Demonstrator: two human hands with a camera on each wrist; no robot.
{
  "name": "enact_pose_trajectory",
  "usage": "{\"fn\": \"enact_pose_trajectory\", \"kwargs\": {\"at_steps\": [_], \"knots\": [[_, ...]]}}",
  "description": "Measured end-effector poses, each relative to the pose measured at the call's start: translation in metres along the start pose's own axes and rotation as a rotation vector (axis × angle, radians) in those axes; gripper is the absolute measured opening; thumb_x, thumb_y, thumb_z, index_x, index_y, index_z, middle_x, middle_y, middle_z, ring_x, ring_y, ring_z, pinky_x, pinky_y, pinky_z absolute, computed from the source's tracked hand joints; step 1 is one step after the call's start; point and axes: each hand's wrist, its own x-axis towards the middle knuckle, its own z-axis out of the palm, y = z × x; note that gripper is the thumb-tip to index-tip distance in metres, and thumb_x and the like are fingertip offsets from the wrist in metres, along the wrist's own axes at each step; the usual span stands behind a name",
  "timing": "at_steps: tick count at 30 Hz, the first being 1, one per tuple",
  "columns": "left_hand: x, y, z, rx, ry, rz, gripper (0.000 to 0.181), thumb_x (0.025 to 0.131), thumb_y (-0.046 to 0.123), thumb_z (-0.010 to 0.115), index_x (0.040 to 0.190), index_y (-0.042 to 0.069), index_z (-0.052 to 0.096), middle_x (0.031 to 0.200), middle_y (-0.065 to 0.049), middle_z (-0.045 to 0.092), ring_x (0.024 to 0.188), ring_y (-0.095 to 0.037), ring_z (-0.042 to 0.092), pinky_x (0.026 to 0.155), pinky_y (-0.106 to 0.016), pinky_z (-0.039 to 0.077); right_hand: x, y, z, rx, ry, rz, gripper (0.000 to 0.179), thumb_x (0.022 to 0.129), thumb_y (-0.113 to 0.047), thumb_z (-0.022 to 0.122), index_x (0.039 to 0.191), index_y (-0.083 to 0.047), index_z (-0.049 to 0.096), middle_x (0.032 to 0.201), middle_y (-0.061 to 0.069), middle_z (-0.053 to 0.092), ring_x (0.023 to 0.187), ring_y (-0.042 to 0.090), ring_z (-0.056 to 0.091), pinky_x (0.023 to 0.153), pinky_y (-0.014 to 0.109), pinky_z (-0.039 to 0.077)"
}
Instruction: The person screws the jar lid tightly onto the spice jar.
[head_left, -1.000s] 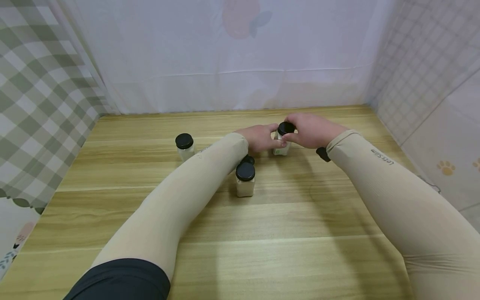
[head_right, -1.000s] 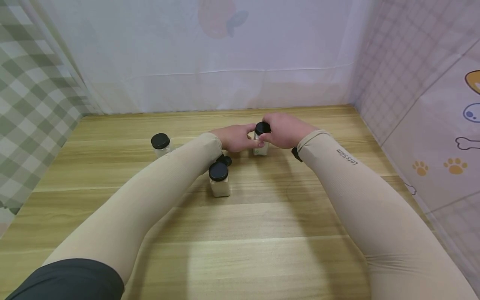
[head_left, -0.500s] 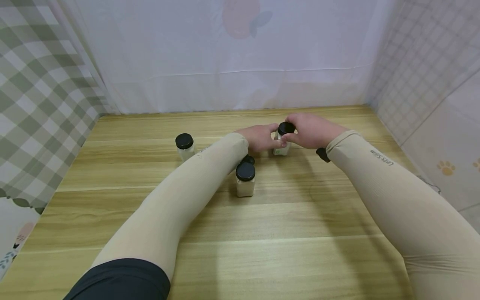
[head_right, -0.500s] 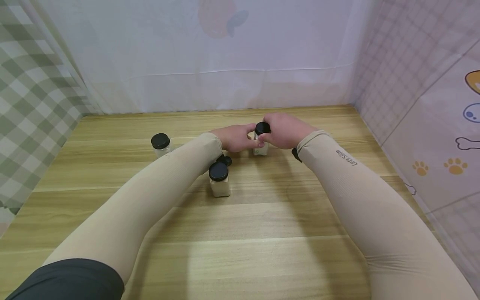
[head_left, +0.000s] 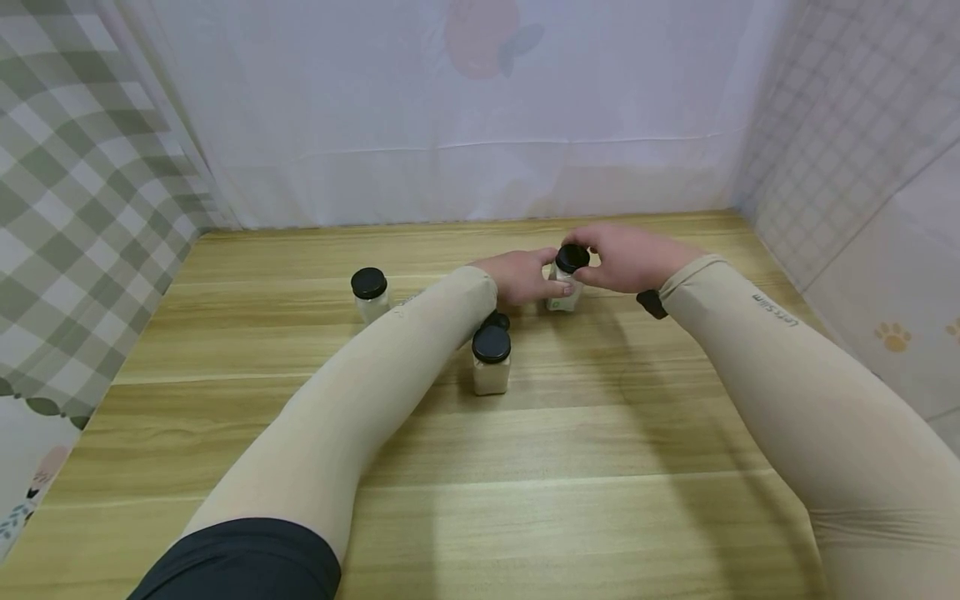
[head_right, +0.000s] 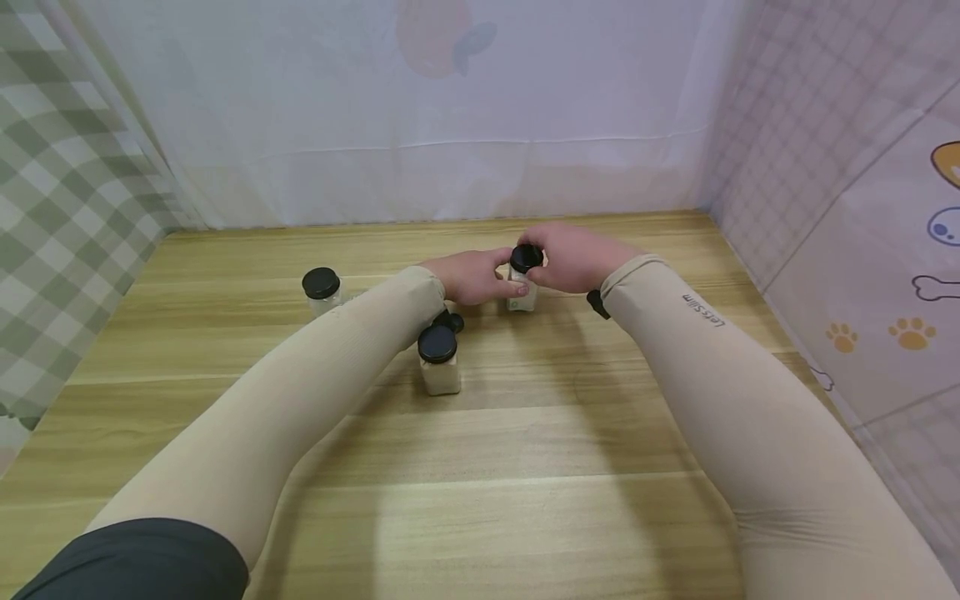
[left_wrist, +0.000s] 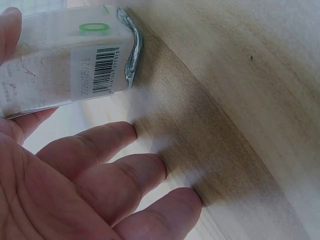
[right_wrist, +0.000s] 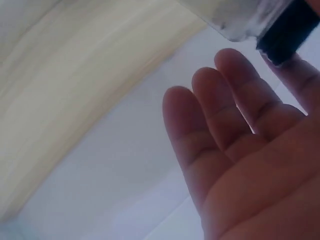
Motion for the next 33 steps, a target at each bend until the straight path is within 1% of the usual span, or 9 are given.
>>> {"fn": "enact_pose_trajectory", "kwargs": {"at_steps": [2, 5, 10, 14, 19, 24, 33], "knots": [[0.0000, 0.0003, 0.0000, -0.008, 0.001, 0.009, 0.083, 0.103, 0.068, 0.050, 0.170, 0.035, 0.012, 0.163, 0.000, 0.049, 0.155, -0.021, 0.040, 0.125, -0.043, 0.034, 0.0007, 0.0004, 0.0001, -0.014, 0.007, -0.017, 0.029, 0.101, -0.011, 0.066, 0.129, -0.002, 0.066, 0.121, 0.013, 0.071, 0.110, 0.029, 0.067, 0.103, 0.051, 0.051], [-0.0008, 0.0007, -0.0002, -0.012, 0.004, 0.015, 0.083, 0.103, 0.067, 0.050, 0.170, 0.035, 0.012, 0.164, 0.000, 0.048, 0.155, -0.021, 0.040, 0.126, -0.044, 0.033, 0.0005, -0.0010, 0.0001, -0.029, 0.010, -0.007, 0.024, 0.101, -0.011, 0.067, 0.124, -0.003, 0.067, 0.116, 0.011, 0.072, 0.106, 0.028, 0.068, 0.100, 0.050, 0.052], [-0.0024, 0.0011, -0.0004, -0.009, 0.005, 0.008, 0.085, 0.103, 0.068, 0.049, 0.171, 0.034, 0.010, 0.164, 0.000, 0.047, 0.156, -0.020, 0.038, 0.126, -0.043, 0.032, 0.0000, -0.0048, 0.0001, -0.053, 0.009, 0.027, 0.026, 0.102, -0.014, 0.068, 0.125, -0.002, 0.066, 0.116, 0.013, 0.071, 0.105, 0.029, 0.068, 0.099, 0.050, 0.052], [-0.0030, 0.0009, -0.0001, -0.009, 0.004, 0.006, 0.085, 0.103, 0.068, 0.049, 0.171, 0.034, 0.009, 0.162, 0.001, 0.051, 0.155, -0.020, 0.040, 0.126, -0.043, 0.033, -0.0004, -0.0066, 0.0011, -0.071, 0.011, 0.053, 0.025, 0.102, -0.016, 0.068, 0.123, -0.002, 0.066, 0.116, 0.014, 0.071, 0.103, 0.029, 0.067, 0.098, 0.050, 0.052], [-0.0025, 0.0000, 0.0008, -0.019, 0.007, 0.005, 0.084, 0.103, 0.069, 0.050, 0.170, 0.036, 0.012, 0.159, 0.001, 0.054, 0.154, -0.020, 0.042, 0.124, -0.043, 0.035, -0.0009, -0.0073, 0.0027, -0.077, 0.014, 0.072, 0.023, 0.102, -0.017, 0.069, 0.120, -0.002, 0.064, 0.110, 0.014, 0.071, 0.097, 0.029, 0.065, 0.095, 0.049, 0.052], [-0.0022, -0.0004, 0.0016, -0.019, 0.015, 0.011, 0.082, 0.103, 0.068, 0.051, 0.169, 0.036, 0.015, 0.160, 0.001, 0.052, 0.153, -0.020, 0.043, 0.124, -0.043, 0.035, -0.0016, -0.0071, 0.0035, -0.081, 0.014, 0.088, 0.026, 0.103, -0.020, 0.069, 0.120, -0.002, 0.063, 0.106, 0.013, 0.069, 0.093, 0.028, 0.063, 0.091, 0.048, 0.050], [-0.0035, 0.0003, 0.0015, -0.011, 0.015, 0.012, 0.084, 0.103, 0.069, 0.050, 0.170, 0.035, 0.013, 0.162, 0.000, 0.050, 0.154, -0.021, 0.042, 0.124, -0.044, 0.035, -0.0019, -0.0041, 0.0066, -0.081, 0.035, 0.103, 0.029, 0.103, -0.026, 0.069, 0.117, -0.001, 0.061, 0.101, 0.012, 0.066, 0.089, 0.028, 0.060, 0.087, 0.044, 0.048]]}}
